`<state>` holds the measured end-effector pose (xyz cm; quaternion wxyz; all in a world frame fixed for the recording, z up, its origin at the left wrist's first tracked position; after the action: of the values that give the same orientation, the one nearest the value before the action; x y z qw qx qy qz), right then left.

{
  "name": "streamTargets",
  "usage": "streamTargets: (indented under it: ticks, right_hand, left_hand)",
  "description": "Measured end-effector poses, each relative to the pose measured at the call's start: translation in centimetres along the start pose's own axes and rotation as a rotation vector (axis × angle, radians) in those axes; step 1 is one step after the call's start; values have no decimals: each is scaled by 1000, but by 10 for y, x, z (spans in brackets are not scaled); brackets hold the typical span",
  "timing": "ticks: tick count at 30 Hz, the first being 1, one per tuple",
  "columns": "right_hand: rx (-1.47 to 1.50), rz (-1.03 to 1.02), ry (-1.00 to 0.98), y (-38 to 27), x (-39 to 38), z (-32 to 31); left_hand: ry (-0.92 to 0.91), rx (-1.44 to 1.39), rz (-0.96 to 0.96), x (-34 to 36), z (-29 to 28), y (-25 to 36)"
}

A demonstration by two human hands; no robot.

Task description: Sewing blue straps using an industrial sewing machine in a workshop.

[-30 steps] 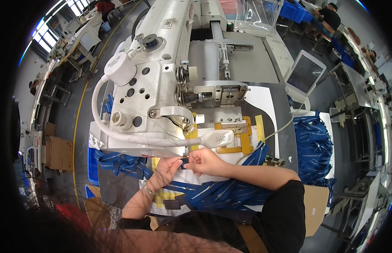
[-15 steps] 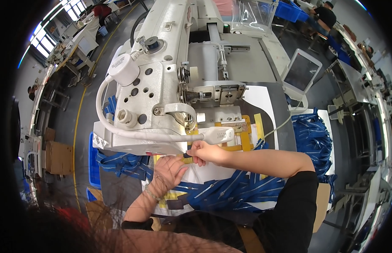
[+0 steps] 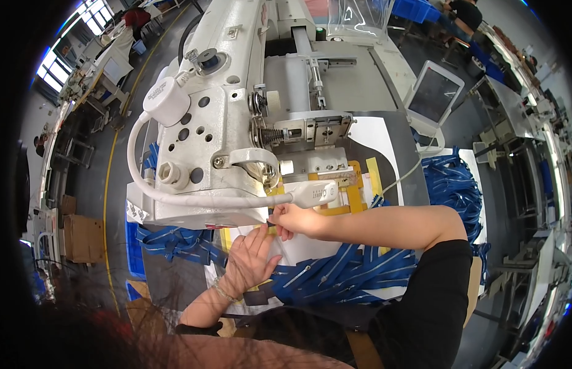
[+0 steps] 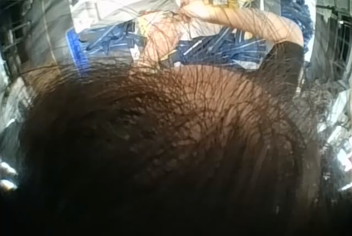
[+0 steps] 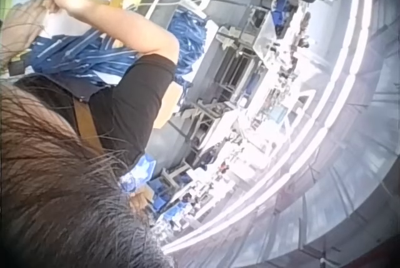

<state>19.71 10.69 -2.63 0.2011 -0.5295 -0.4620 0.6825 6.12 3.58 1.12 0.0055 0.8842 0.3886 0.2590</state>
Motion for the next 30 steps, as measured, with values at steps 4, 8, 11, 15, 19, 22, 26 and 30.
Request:
streamTargets:
  ticks: [4, 8, 11, 15, 19, 22, 26, 30]
  right_hand:
    - [9, -24, -46, -7, -2, -5]
    - [-81, -16, -112, -14, -3, -7]
    - [-287, -105, -93, -15, -5, -17]
    - [-998, -1054, -4, -24, -19, -20]
    - [-1106, -1465, -160, -13, -32, -29]
    - [-1028, -1244, -242, -5, -25, -33]
    - [-1139, -1355, -87, -2, -23, -38]
    - [-1206, -1172, -132, 6, -15, -41]
  left_hand:
    - [-63, 97, 12, 1, 3, 4]
    - [-59, 115, 13, 3, 2, 2]
    - [-4, 12, -10, 4, -2, -8]
    - [-18, -109, -68, 1, -1, -17]
    - [-49, -180, -106, 0, 0, -20]
    - [-182, -188, -172, -1, -1, -23]
    - [97, 26, -22, 4, -21, -19]
    - [121, 71, -39, 6, -30, -29]
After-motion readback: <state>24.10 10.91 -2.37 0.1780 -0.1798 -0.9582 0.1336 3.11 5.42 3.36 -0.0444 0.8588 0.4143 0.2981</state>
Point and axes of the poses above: each hand's wrist, its own x-axis towards the middle knuckle, its own z-axis out of the palm, y = z × x, the point moved 4 cm from there along x, towards the middle knuckle, and after that the axes turned 10 degrees about y, right-handed, at the moved point
